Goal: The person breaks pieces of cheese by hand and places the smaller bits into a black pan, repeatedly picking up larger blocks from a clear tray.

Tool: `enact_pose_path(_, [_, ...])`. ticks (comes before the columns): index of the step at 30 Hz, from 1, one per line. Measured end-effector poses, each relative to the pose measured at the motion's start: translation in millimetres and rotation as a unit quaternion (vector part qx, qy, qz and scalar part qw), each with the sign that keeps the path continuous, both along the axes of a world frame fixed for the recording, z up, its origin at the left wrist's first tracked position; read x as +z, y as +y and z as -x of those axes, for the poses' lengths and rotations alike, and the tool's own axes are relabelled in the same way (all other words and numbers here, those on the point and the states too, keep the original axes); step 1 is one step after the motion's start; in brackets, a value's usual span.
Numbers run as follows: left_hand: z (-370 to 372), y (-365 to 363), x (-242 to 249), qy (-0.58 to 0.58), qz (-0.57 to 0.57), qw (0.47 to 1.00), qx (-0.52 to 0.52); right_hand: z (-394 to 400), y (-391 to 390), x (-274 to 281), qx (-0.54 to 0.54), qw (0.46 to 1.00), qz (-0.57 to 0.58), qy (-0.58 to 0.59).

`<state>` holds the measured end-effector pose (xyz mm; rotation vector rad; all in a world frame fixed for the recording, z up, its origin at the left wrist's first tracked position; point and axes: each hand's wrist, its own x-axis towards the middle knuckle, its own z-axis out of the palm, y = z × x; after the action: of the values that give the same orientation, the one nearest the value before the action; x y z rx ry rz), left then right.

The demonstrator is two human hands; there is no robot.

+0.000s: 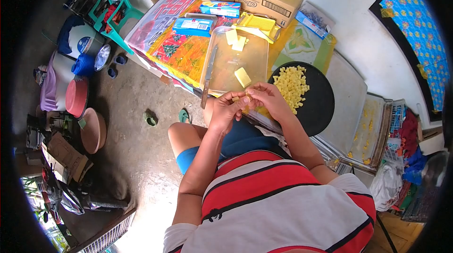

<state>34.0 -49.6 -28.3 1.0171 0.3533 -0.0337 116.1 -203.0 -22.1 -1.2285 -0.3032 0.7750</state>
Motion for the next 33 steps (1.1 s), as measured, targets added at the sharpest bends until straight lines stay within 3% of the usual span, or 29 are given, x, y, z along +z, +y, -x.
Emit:
enact_pose_path(10, [-11.7,2.6,-0.6,0.005,0.017,1.000,-0.012,-6.9,-1.4,3.2,-0.015,0.997,0.041,-0.070])
enact_pose_path(19, [-10.3,4.5,3.2,0.028,0.042,0.999,-0.015,-4.9,0.6,5.1,-0.017,0.998,0.032,-0.051])
enact_pose_path(33, [-3.2,13.3,2.0,0.017,0.052,0.999,-0.005,0.4,9.2,2.0,-0.014,0.992,0.055,-0.115])
